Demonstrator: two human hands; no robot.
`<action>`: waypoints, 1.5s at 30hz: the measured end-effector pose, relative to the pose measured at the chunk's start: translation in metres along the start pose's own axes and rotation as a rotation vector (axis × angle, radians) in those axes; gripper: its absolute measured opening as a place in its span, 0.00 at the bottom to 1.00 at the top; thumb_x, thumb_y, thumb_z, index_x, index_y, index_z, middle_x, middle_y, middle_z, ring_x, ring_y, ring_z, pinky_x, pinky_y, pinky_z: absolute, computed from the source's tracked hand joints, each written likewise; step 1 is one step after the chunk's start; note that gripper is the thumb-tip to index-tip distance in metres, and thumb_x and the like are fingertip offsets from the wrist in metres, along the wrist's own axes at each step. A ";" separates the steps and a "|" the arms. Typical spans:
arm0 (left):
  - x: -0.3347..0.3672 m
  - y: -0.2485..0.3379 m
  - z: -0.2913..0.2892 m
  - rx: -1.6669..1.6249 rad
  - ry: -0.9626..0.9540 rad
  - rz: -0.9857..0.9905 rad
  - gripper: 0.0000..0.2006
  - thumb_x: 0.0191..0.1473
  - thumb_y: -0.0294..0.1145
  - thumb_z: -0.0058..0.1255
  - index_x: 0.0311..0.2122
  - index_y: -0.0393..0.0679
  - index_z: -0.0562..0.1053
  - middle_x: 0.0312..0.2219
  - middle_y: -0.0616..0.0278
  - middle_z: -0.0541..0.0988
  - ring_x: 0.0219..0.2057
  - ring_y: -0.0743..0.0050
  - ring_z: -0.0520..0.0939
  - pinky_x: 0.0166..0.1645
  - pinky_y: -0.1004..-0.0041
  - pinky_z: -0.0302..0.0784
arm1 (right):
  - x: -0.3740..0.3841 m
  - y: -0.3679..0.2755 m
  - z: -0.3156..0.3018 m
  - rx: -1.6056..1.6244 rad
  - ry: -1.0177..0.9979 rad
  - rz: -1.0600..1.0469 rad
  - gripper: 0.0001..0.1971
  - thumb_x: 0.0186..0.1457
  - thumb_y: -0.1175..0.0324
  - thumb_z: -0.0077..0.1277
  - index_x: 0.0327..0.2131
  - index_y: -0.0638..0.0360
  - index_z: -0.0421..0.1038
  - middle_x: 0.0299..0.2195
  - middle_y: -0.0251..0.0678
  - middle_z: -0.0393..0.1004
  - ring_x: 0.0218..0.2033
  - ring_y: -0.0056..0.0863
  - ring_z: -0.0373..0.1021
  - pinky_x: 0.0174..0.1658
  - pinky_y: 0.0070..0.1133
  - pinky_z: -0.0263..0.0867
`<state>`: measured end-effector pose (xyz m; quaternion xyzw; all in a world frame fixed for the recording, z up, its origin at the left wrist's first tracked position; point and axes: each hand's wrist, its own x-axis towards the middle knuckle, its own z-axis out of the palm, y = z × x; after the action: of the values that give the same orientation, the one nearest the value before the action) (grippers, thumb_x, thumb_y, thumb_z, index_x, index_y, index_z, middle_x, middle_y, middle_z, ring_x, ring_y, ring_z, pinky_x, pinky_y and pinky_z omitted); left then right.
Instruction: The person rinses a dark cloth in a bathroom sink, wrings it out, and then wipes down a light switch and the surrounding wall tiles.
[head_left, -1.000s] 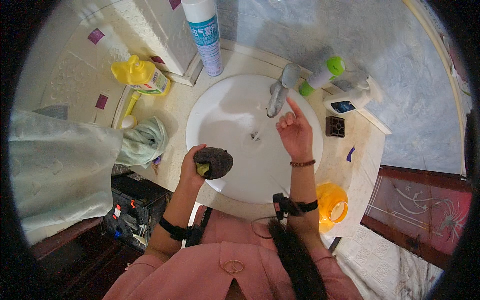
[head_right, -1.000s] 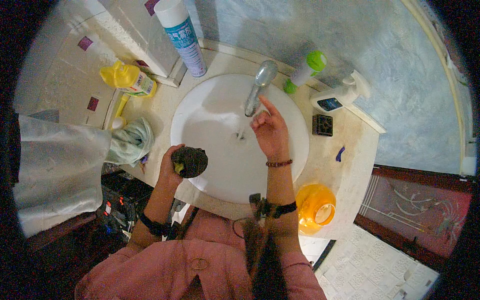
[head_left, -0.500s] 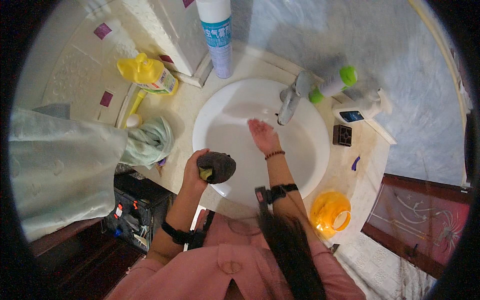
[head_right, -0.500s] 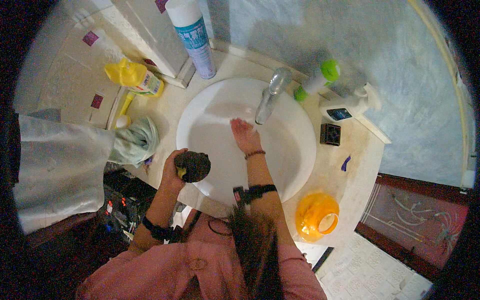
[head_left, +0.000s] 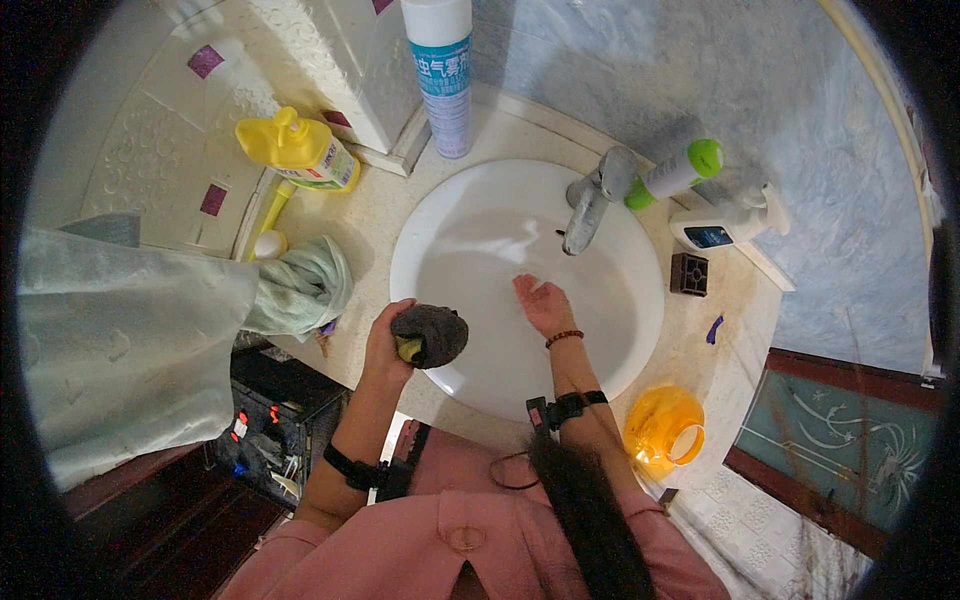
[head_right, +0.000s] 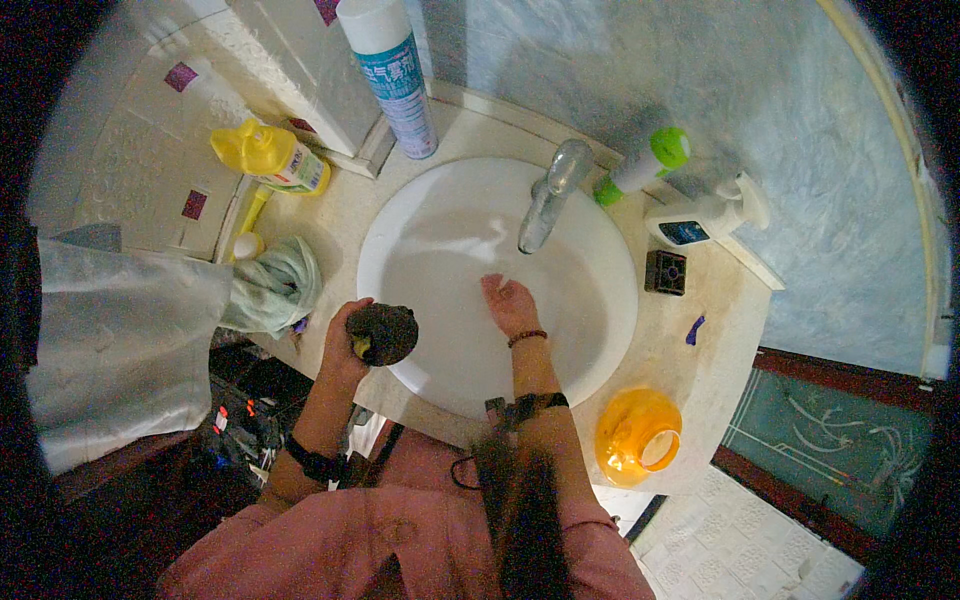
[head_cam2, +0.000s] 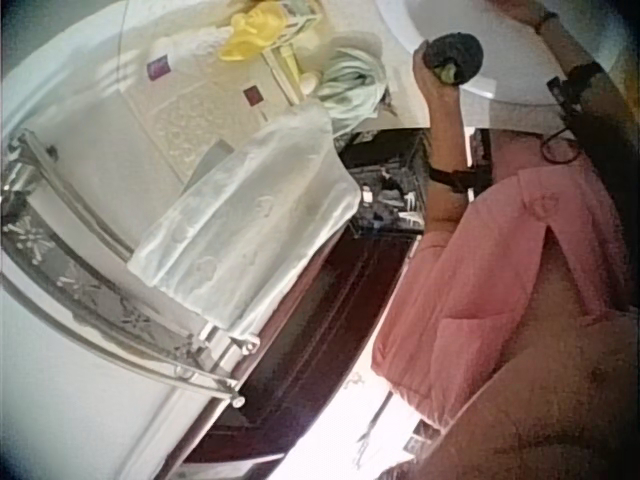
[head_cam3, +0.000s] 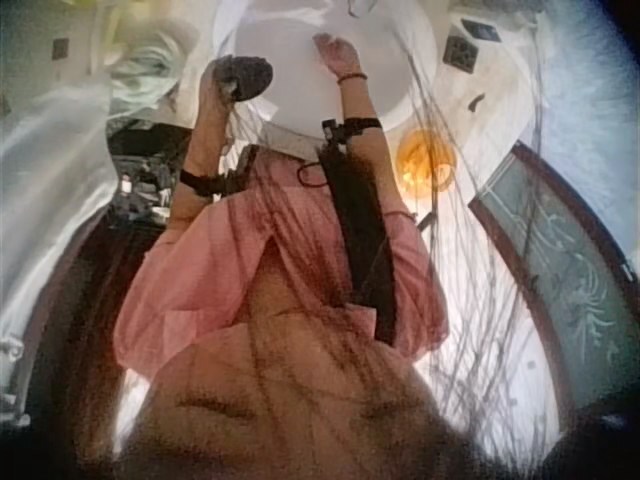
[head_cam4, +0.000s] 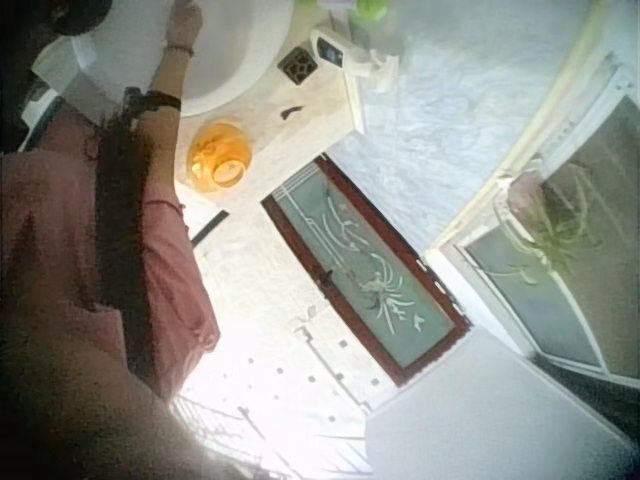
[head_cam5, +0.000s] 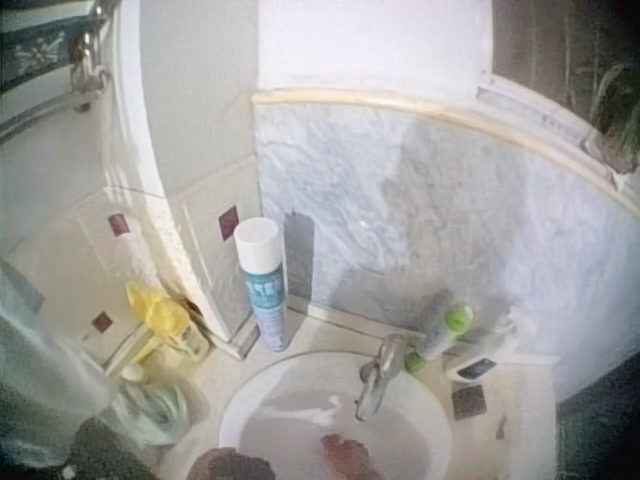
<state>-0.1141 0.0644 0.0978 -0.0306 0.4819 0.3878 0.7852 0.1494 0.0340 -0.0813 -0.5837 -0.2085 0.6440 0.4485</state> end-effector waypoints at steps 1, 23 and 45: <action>0.000 0.000 0.001 0.003 -0.002 -0.003 0.06 0.44 0.30 0.46 0.27 0.40 0.69 0.24 0.60 0.74 0.27 0.66 0.75 0.36 0.69 0.73 | 0.000 0.000 -0.006 -0.272 0.078 -0.065 0.10 0.51 0.74 0.39 0.37 0.71 0.62 0.37 0.45 0.66 0.42 0.36 0.62 0.51 0.27 0.59; -0.002 -0.006 -0.002 -0.005 0.032 -0.012 0.07 0.44 0.32 0.46 0.28 0.39 0.69 0.23 0.59 0.74 0.27 0.65 0.75 0.36 0.67 0.73 | 0.000 -0.021 -0.009 1.105 0.166 -0.251 0.10 0.53 0.72 0.33 0.30 0.70 0.64 0.29 0.42 0.68 0.32 0.33 0.67 0.40 0.25 0.67; -0.004 -0.005 -0.006 0.022 0.039 -0.038 0.09 0.42 0.34 0.47 0.29 0.42 0.70 0.25 0.60 0.74 0.28 0.64 0.75 0.37 0.66 0.73 | -0.071 0.020 -0.037 1.441 0.779 0.005 0.12 0.53 0.67 0.35 0.31 0.69 0.63 0.28 0.40 0.67 0.34 0.32 0.65 0.41 0.25 0.64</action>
<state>-0.1168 0.0563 0.0961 -0.0388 0.5007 0.3669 0.7830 0.1718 -0.0445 -0.0658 -0.3349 0.4286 0.3721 0.7522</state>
